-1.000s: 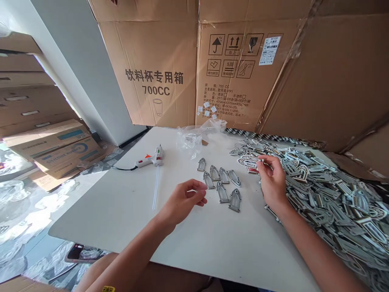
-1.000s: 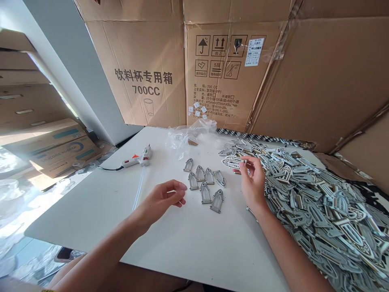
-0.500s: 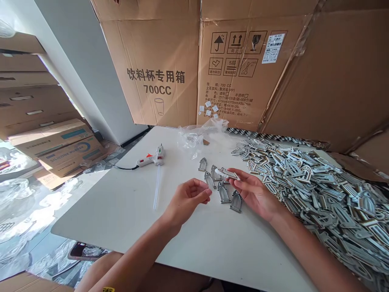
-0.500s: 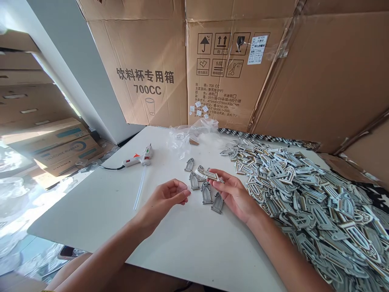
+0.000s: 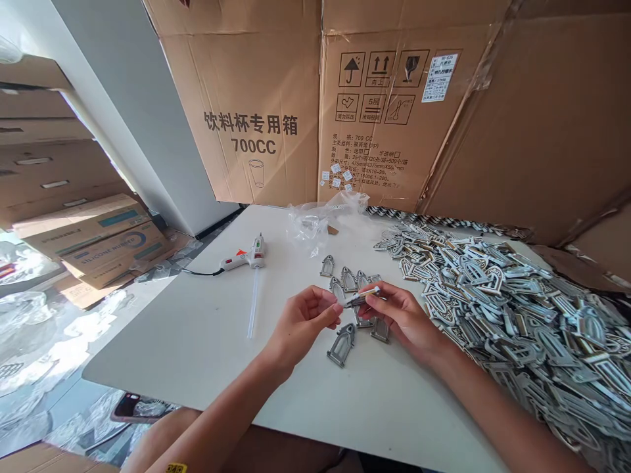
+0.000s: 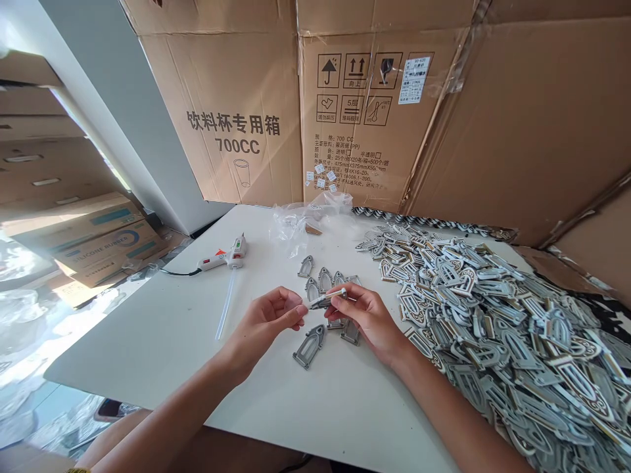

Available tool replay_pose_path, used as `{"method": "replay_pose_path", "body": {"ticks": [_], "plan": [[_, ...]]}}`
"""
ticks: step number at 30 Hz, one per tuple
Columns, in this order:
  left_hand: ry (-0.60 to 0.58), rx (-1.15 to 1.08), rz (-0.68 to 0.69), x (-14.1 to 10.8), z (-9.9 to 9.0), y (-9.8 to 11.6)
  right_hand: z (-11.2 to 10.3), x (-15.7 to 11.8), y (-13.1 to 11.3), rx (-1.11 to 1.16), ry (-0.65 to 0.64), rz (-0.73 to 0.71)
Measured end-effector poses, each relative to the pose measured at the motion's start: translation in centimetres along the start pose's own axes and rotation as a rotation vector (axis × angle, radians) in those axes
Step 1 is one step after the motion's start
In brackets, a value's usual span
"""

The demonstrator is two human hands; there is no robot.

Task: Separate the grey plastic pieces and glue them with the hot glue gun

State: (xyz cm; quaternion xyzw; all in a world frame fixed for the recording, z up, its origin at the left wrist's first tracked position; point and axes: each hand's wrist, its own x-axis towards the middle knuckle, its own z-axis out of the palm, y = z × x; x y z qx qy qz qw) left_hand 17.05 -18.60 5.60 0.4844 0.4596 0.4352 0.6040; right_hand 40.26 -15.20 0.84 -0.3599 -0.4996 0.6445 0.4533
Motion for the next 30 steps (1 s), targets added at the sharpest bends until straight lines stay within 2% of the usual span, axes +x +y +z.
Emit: {"method": "replay_pose_path", "body": {"ticks": [3,9,12,18,24,27,30], "plan": [[0.031,0.020,0.034,0.1,0.1,-0.5,0.2,-0.1,0.0,-0.037,0.042,0.005],[0.138,0.188,0.220,0.1,0.4,-1.3,1.0,-0.5,0.0,0.072,-0.140,0.144],[0.182,0.334,0.307,-0.1,0.6,-1.5,1.5,-0.7,0.0,0.114,-0.154,0.176],[0.211,0.449,0.352,-0.3,0.8,-1.5,1.6,-0.8,0.1,0.114,-0.156,0.164],[0.273,0.438,0.378,-0.2,0.6,-1.1,1.7,-0.9,0.0,0.102,-0.124,0.135],[0.359,0.506,0.451,-0.2,0.5,-1.0,1.9,-0.9,0.1,0.114,-0.099,0.105],[0.454,0.645,0.601,-0.4,0.5,-1.0,2.2,-1.0,0.0,0.132,-0.092,0.069]]}}
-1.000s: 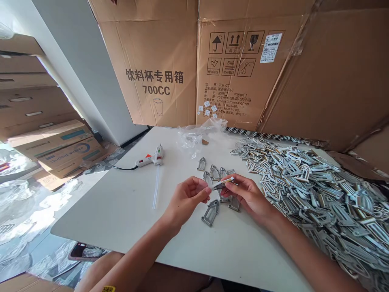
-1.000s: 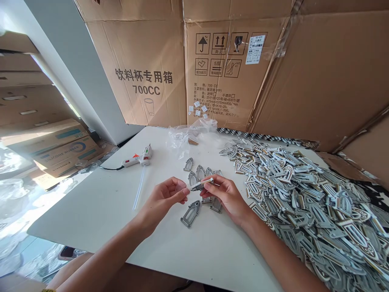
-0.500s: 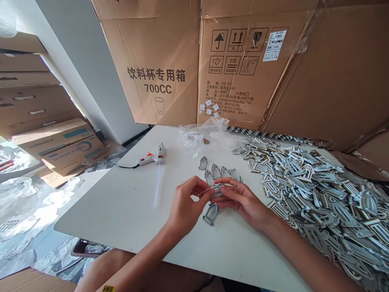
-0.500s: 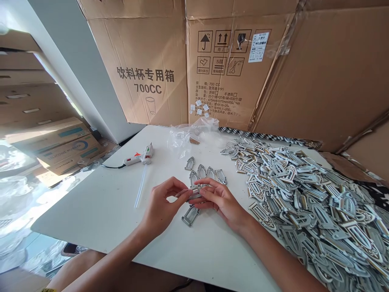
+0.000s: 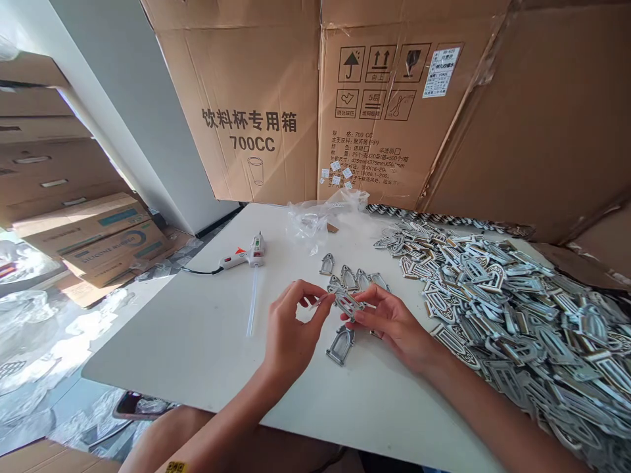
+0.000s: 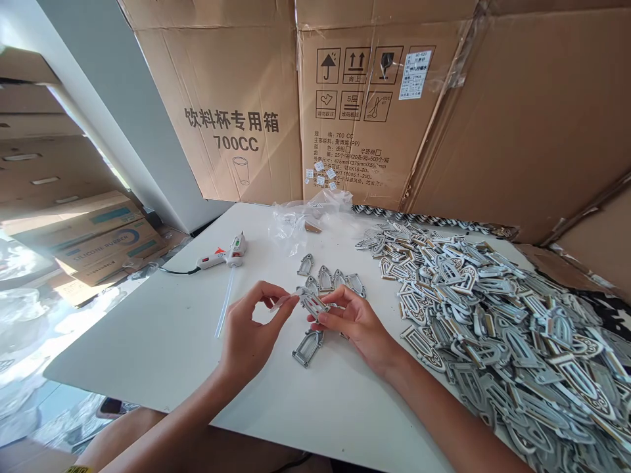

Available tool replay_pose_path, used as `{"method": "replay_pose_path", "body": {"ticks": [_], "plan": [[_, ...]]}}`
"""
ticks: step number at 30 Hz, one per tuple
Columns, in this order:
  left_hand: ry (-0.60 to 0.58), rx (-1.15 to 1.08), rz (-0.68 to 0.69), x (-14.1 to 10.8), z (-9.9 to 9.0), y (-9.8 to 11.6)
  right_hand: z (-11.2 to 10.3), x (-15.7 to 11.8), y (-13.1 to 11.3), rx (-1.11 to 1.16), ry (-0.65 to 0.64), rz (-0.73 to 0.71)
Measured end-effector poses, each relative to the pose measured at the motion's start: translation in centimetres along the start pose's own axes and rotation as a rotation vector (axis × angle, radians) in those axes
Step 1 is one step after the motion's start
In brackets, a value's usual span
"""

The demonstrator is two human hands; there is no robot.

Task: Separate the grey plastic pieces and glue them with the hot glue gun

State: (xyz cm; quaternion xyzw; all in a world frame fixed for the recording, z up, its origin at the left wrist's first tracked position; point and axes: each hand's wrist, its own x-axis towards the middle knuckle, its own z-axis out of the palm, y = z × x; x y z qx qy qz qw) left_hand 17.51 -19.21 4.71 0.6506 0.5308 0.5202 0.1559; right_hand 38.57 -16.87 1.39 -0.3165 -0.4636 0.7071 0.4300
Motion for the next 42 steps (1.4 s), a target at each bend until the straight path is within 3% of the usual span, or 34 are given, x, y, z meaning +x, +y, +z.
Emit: {"method": "replay_pose_path", "body": {"ticks": [6,9,28,35,42], "plan": [[0.030,0.199,0.468,-0.8,0.1,-0.6,0.4,-0.2,0.5,0.032,-0.034,-0.023],[-0.005,0.213,0.563,-1.2,0.5,-0.8,0.3,-0.1,0.9,0.027,-0.069,-0.041],[-0.008,0.189,0.562,-2.2,1.4,-0.8,-0.1,-0.3,1.5,0.003,-0.054,0.009],[0.038,0.187,0.598,-2.2,1.7,-1.0,0.1,-0.2,1.5,0.071,-0.134,-0.012],[0.037,0.223,0.598,-2.2,1.7,-0.7,0.4,-0.3,1.2,0.089,-0.128,-0.011]]}}
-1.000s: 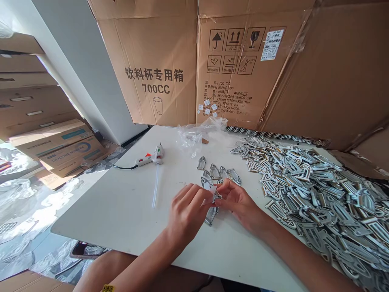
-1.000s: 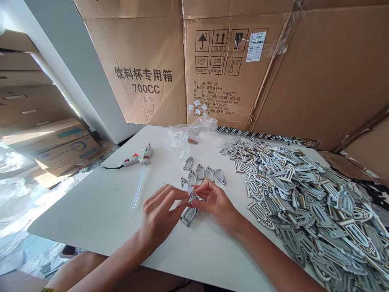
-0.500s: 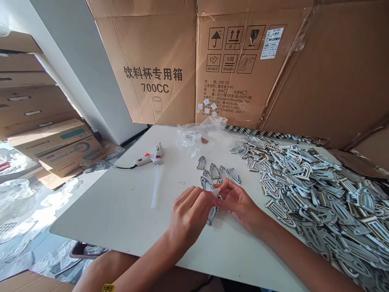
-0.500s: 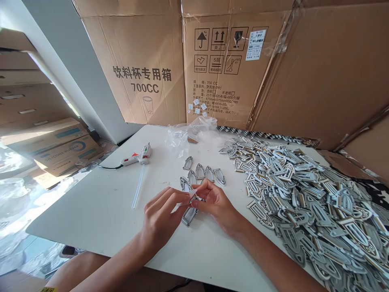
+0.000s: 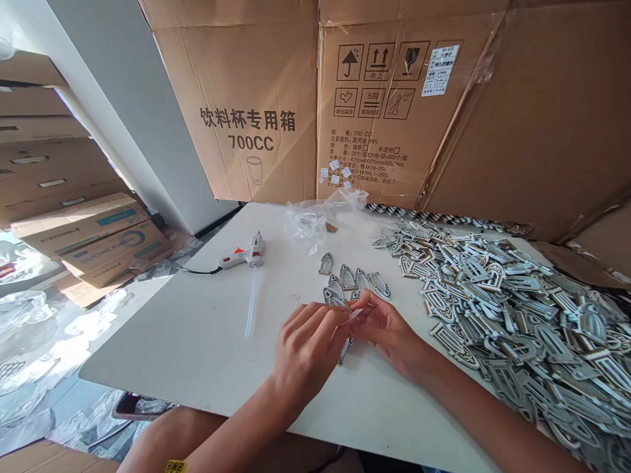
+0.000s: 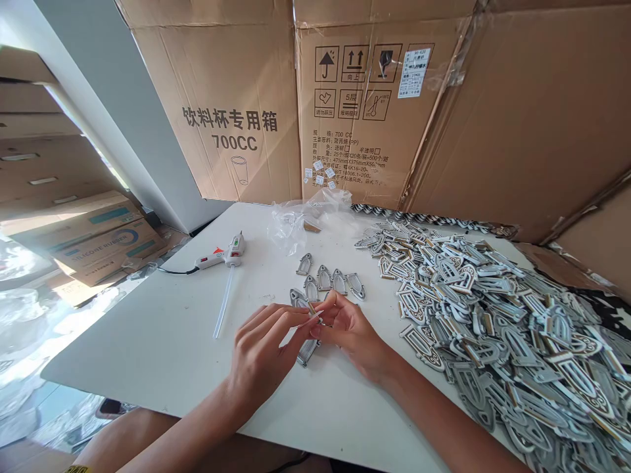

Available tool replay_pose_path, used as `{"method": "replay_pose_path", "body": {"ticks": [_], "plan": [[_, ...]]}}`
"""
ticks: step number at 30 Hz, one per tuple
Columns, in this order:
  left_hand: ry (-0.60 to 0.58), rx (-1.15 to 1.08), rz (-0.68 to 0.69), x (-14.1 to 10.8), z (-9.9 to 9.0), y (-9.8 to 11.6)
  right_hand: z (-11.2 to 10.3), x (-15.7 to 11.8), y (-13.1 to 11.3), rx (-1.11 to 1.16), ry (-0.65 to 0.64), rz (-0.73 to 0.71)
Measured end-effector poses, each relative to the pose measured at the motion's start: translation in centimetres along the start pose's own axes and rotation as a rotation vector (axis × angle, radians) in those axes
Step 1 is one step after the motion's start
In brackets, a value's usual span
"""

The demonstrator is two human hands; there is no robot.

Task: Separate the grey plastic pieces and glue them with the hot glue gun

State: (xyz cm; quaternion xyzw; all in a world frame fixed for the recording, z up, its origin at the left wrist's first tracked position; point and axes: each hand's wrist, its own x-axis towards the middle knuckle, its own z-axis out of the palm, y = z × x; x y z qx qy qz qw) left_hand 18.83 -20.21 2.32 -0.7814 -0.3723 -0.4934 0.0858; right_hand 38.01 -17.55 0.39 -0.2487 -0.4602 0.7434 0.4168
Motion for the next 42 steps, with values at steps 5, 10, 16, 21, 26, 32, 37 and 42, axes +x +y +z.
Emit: {"method": "replay_pose_path", "body": {"ticks": [5,10,16,21,26,32,37,42], "plan": [[-0.007,0.031,0.051,0.2,0.0,0.0,-0.1,0.0,0.0,0.027,-0.019,-0.001],[-0.031,0.056,0.070,0.7,-0.2,-0.1,-0.2,0.0,-0.1,0.047,-0.017,-0.024],[-0.160,-0.129,-0.081,1.1,-0.5,0.0,-0.6,0.3,0.0,-0.050,0.101,-0.037],[-0.257,-0.418,-0.437,1.4,-1.1,0.0,-1.4,0.5,-0.3,-0.236,0.230,-0.082],[-0.280,-0.535,-0.712,2.0,-1.7,0.0,-5.1,1.5,-1.1,-0.623,0.572,-0.300],[-0.240,-0.620,-0.893,2.2,-1.6,-0.9,-10.3,2.1,-1.8,-1.057,0.908,-0.375],[-0.227,-0.712,-0.987,2.2,-1.5,-1.4,-11.4,2.4,-1.2,-1.219,0.834,-0.334],[-0.247,-0.738,-1.057,2.4,-1.6,-1.4,-11.4,2.5,-0.7,-1.344,0.788,-0.352]]}}
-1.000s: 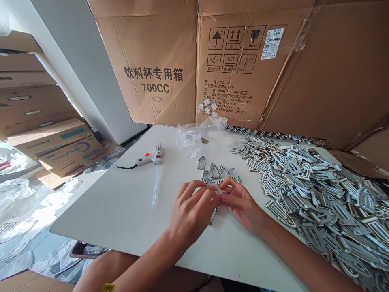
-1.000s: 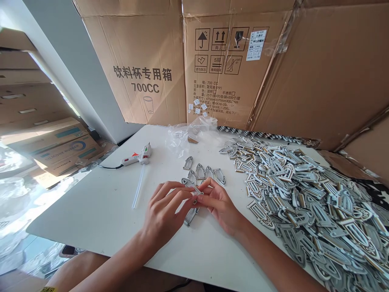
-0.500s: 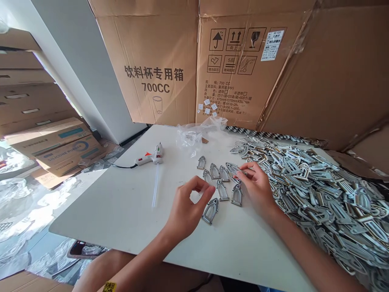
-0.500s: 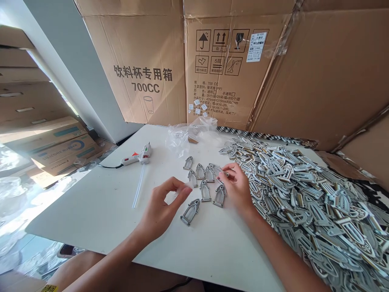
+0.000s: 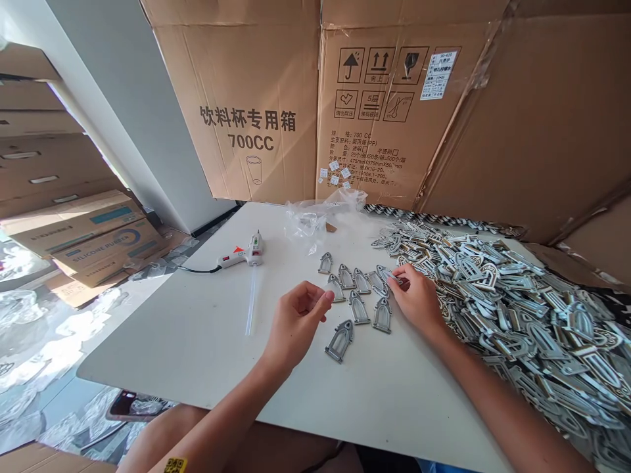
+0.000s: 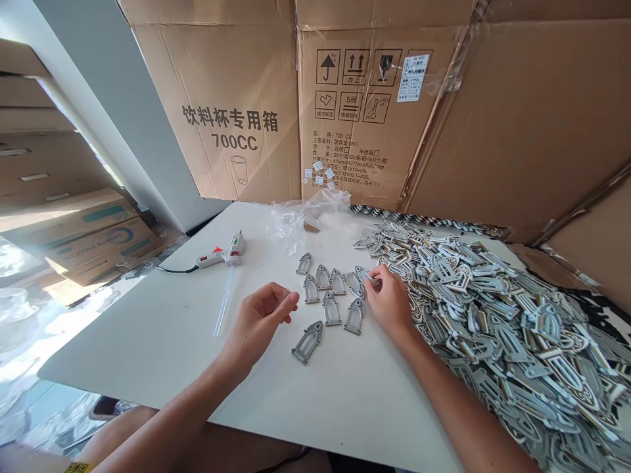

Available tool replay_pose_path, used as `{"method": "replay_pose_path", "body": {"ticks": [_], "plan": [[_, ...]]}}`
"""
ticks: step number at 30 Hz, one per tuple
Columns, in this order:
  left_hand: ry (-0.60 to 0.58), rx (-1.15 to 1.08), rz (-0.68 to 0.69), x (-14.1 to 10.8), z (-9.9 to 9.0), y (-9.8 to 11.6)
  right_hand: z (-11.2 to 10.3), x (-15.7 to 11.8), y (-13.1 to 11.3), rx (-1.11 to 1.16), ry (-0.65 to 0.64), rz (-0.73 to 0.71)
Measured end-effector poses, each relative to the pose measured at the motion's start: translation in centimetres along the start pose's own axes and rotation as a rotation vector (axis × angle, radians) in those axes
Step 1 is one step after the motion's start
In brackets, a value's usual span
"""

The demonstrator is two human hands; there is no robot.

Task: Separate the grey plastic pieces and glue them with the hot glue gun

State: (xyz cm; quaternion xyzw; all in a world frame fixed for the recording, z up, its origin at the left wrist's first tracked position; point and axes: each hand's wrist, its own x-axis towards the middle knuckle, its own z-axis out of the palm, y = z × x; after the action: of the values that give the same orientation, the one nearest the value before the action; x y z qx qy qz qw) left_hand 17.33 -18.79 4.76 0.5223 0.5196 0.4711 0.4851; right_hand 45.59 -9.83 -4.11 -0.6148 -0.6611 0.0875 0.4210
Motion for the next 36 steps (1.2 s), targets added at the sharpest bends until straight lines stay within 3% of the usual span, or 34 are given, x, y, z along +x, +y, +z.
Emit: {"method": "replay_pose_path", "body": {"ticks": [4,8,9,11,14,18,24,29,36], "plan": [[-0.041,0.037,-0.025,0.2,-0.1,0.0,-0.3,0.2,-0.5,-0.048,0.014,-0.099],[-0.084,0.100,-0.033,0.2,-0.2,-0.1,-1.5,-0.2,-2.9,-0.013,-0.015,-0.214],[-0.086,0.112,-0.032,0.2,-0.2,-0.1,-1.8,-0.5,-3.8,0.018,-0.069,-0.268],[-0.082,0.116,-0.039,0.2,-0.2,0.0,-2.3,-1.5,-5.7,0.140,-0.339,-0.422],[-0.071,0.079,-0.071,0.2,-0.3,0.1,-2.5,-3.0,-7.8,0.275,-0.644,-0.476],[-0.044,0.003,-0.096,0.2,-0.4,0.3,-2.1,-4.1,-8.6,0.273,-0.762,-0.485],[-0.041,-0.079,-0.109,0.1,-0.2,0.6,-1.8,-4.6,-8.5,0.301,-0.757,-0.327],[0.009,-0.019,-0.135,0.1,-0.4,0.7,-1.6,-4.8,-8.7,0.367,-0.638,-0.165],[-0.017,0.012,-0.121,0.1,-0.5,0.6,-1.2,-4.5,-8.9,0.658,-0.465,0.088]]}}
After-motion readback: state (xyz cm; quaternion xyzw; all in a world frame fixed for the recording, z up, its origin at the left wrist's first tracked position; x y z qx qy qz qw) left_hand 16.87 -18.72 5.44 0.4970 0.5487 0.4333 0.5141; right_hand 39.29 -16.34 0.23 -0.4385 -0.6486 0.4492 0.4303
